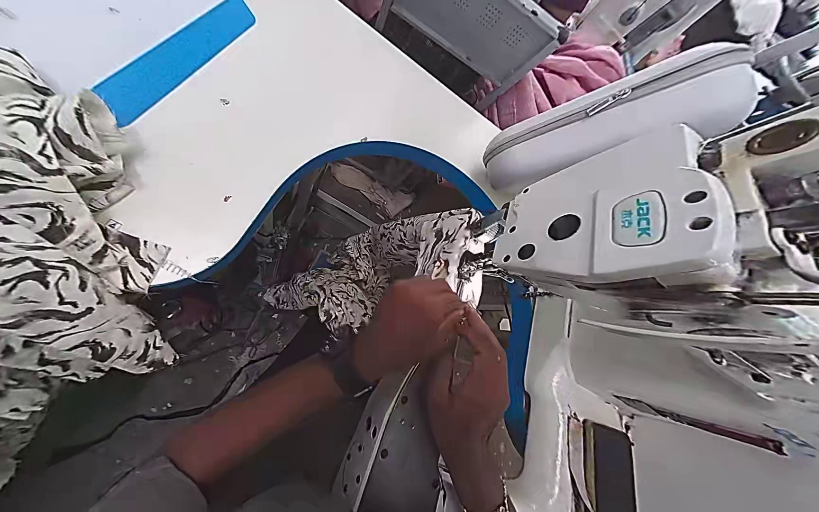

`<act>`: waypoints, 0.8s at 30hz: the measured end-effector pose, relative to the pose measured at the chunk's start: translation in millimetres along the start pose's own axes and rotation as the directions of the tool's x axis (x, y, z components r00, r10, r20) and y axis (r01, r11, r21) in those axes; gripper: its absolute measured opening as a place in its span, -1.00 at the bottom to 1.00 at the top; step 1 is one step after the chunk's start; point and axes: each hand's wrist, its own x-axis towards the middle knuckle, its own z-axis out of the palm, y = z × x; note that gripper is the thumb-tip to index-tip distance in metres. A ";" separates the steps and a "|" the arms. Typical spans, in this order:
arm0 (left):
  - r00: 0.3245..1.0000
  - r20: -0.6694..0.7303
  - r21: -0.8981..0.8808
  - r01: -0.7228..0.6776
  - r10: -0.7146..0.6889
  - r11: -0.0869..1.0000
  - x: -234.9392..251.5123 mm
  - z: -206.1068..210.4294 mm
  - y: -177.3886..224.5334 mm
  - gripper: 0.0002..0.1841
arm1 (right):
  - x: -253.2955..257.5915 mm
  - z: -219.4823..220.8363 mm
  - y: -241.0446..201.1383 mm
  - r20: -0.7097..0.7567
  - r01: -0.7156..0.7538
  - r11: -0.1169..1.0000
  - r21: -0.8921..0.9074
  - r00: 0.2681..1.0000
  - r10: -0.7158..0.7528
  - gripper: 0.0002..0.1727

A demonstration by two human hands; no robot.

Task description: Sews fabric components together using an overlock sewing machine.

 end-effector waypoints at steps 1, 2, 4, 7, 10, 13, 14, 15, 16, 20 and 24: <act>0.999 0.012 -0.022 0.034 -0.034 0.999 16.4 -18.4 4.8 -0.82 | -2.4 1.3 -1.9 0.018 0.007 1.000 -0.023 1.000 -0.007 -0.67; 0.992 0.053 -0.048 0.113 -0.110 0.992 34.4 -35.3 6.7 -0.74 | -3.9 3.0 -4.7 0.040 0.015 0.998 -0.059 0.999 -0.012 -0.66; 0.920 0.211 -0.194 0.371 -0.331 0.908 58.6 -32.9 -16.5 -0.56 | -5.7 3.3 -11.0 0.067 0.039 0.990 -0.135 0.997 -0.030 -0.64; 0.735 0.512 -0.424 0.666 -0.445 0.613 80.9 39.9 -84.9 -0.36 | -4.2 4.1 -11.1 0.065 0.062 0.982 -0.181 0.997 -0.051 -0.63; 0.704 0.461 -0.413 0.709 -0.541 0.571 124.9 50.6 -78.5 -0.55 | -3.8 5.2 -10.9 0.059 0.056 0.981 -0.184 0.997 -0.046 -0.65; 0.668 0.405 -0.280 0.741 -0.624 0.611 128.8 63.0 -92.3 -0.51 | -4.2 6.3 -10.7 0.041 0.073 0.977 -0.198 0.997 -0.066 -0.65; 0.645 0.398 -0.281 0.763 -0.653 0.582 127.9 75.1 -101.4 -0.54 | -1.3 8.3 -10.0 0.022 0.084 0.976 -0.199 0.996 -0.081 -0.65; 0.606 0.400 -0.317 0.795 -0.687 0.517 116.7 87.2 -104.9 -0.59 | -1.4 10.0 -9.3 0.011 0.094 0.976 -0.195 0.996 -0.093 -0.64; 0.577 0.382 -0.378 0.811 -0.722 0.447 98.9 97.3 -107.4 -0.61 | -3.5 10.8 -9.1 0.003 0.095 0.979 -0.181 0.995 -0.096 -0.64; 0.682 0.104 -0.530 0.654 -0.724 0.540 58.5 32.7 -69.0 -0.66 | -13.5 -33.9 -15.2 0.037 -0.199 0.954 0.226 0.980 0.195 -0.56; 0.994 -0.062 -0.570 -0.110 0.091 0.814 14.7 -42.0 123.9 -0.81 | 22.8 -59.9 -49.9 0.168 -0.303 0.652 0.695 0.950 0.263 -0.41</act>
